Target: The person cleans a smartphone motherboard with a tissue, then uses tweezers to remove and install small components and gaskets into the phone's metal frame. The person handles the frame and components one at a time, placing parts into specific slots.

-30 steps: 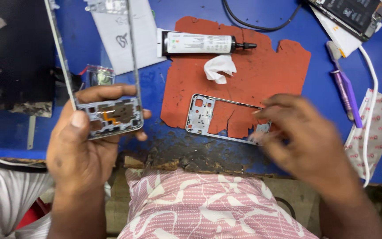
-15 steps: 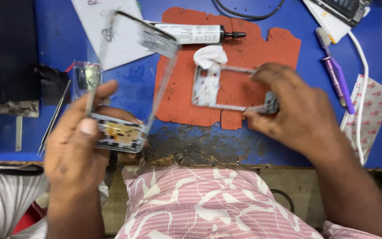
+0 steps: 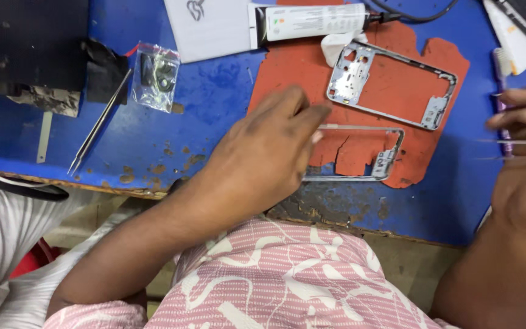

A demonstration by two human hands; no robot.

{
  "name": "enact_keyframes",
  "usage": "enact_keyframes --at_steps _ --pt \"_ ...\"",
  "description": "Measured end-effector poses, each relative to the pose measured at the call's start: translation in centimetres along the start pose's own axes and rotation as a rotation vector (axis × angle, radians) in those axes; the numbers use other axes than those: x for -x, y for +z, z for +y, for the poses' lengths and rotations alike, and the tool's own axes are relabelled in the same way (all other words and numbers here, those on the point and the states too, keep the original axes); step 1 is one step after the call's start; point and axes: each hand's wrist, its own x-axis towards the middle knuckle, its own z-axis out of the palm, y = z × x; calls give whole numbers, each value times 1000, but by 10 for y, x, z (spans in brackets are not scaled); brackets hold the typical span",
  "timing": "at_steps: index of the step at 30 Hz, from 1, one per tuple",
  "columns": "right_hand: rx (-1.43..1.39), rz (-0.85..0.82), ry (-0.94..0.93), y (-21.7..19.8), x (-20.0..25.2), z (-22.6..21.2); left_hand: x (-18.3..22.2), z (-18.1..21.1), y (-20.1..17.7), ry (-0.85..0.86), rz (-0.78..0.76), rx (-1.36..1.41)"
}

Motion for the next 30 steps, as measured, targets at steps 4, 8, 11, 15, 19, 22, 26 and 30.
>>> enact_keyframes --at_steps 4,8,11,15,19,22,26,30 --pt "-574 111 185 -27 40 43 7 -1 -11 85 71 -216" --pt "-739 169 247 -30 58 47 21 -12 -12 163 68 -175" --pt "-823 211 266 -5 65 33 26 -22 0 160 56 -175" --pt "-842 221 279 16 62 6 27 -26 6 98 36 -156" --pt "-818 238 260 22 59 -8 25 -26 7 96 57 -110" --pt "-800 242 240 24 60 -9 24 -27 4 92 63 -88" --pt "-750 265 189 22 65 -6 22 -28 5 71 32 -105" --pt "-646 302 95 19 61 -4 21 -26 7 62 36 -89"
